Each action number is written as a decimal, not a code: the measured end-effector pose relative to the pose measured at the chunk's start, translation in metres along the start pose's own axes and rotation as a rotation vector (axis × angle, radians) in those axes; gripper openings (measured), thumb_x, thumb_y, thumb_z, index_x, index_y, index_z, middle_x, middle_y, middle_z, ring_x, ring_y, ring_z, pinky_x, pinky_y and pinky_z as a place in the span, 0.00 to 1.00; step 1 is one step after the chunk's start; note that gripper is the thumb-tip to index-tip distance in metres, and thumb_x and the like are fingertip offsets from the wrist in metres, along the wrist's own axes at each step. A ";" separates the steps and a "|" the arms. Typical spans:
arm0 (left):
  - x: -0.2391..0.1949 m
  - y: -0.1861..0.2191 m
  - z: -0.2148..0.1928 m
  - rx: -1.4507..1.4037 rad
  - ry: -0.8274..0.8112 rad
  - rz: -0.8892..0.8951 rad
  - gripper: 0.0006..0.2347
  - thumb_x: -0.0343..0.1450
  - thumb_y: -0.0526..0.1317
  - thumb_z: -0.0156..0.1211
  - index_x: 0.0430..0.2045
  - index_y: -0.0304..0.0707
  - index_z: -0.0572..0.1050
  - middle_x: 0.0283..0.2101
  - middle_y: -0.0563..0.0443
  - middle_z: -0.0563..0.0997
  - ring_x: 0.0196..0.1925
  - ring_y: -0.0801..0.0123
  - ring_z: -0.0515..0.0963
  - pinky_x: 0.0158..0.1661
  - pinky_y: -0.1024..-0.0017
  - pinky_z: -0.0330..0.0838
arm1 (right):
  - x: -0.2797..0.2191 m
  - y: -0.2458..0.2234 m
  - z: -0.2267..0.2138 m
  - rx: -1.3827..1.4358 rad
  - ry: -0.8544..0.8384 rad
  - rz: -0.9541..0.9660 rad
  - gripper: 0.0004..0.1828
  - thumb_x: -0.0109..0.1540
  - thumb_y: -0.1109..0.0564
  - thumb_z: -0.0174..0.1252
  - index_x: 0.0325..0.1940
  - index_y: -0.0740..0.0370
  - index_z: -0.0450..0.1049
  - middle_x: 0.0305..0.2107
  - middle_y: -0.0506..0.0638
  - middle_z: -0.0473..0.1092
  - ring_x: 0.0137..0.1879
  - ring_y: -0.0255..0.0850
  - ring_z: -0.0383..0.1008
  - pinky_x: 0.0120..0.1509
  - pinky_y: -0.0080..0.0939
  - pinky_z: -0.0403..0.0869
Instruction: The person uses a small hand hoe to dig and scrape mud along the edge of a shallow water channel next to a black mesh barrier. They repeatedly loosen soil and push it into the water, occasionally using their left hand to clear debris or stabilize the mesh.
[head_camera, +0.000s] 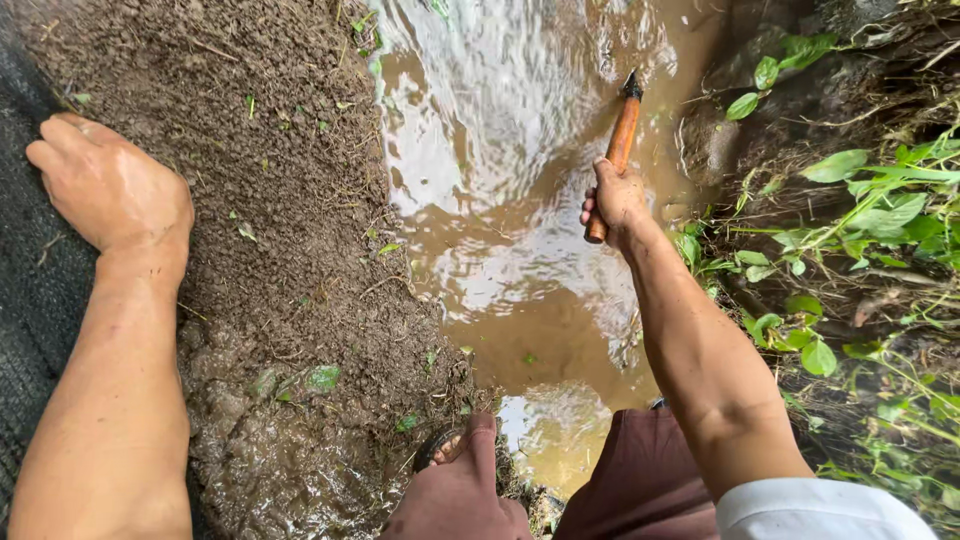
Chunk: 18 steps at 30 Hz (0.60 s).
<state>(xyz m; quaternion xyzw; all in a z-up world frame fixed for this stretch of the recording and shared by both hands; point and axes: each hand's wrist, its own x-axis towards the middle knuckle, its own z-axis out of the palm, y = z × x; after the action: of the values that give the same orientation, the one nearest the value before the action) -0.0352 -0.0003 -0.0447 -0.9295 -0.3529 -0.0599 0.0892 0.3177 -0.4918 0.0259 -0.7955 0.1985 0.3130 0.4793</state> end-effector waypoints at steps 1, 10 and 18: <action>0.001 -0.002 0.001 0.022 -0.009 0.005 0.15 0.68 0.28 0.54 0.46 0.12 0.69 0.52 0.36 0.66 0.55 0.47 0.66 0.56 0.62 0.68 | -0.005 0.002 -0.001 0.012 -0.009 0.011 0.14 0.69 0.46 0.50 0.45 0.57 0.58 0.19 0.48 0.62 0.19 0.38 0.63 0.21 0.42 0.69; 0.011 0.008 -0.001 0.067 -0.010 -0.072 0.20 0.64 0.31 0.61 0.47 0.09 0.72 0.55 0.35 0.66 0.57 0.46 0.66 0.55 0.63 0.70 | -0.024 0.005 -0.007 0.463 -0.124 0.162 0.14 0.70 0.48 0.52 0.38 0.58 0.62 0.19 0.44 0.62 0.21 0.32 0.61 0.22 0.33 0.66; 0.015 0.018 -0.021 0.034 0.008 -0.117 0.21 0.67 0.34 0.62 0.50 0.07 0.71 0.52 0.37 0.67 0.52 0.49 0.68 0.51 0.63 0.73 | -0.049 0.007 -0.006 0.865 -0.281 0.332 0.15 0.70 0.50 0.51 0.32 0.57 0.62 0.19 0.43 0.64 0.21 0.30 0.64 0.23 0.28 0.69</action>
<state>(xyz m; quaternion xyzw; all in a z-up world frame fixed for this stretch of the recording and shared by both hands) -0.0131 -0.0077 -0.0241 -0.9053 -0.4074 -0.0626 0.1026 0.2800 -0.4998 0.0570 -0.4310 0.3680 0.3786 0.7318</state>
